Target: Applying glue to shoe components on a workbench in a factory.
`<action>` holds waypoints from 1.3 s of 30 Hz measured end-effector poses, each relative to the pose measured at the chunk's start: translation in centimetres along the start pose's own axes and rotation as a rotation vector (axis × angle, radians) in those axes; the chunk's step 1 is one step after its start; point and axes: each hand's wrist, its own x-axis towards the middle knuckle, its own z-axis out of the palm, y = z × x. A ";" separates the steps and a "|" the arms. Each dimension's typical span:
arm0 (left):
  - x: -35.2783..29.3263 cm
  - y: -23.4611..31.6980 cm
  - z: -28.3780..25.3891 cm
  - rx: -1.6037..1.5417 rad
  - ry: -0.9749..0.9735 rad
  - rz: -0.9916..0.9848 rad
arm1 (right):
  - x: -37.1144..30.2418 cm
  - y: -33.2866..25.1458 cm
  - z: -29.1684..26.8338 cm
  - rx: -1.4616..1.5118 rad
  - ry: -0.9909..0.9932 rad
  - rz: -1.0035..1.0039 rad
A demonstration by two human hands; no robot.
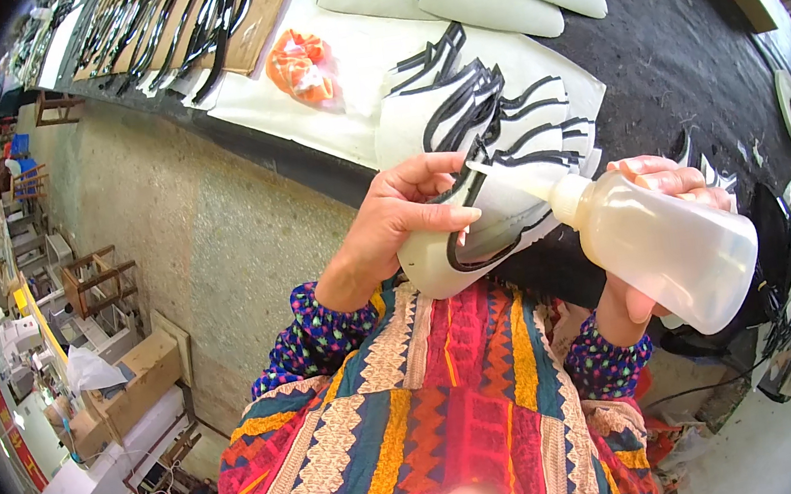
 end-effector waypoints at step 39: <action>7.3 7.4 1.8 0.249 -0.137 0.079 | 4.5 4.3 -0.8 0.080 0.302 -0.107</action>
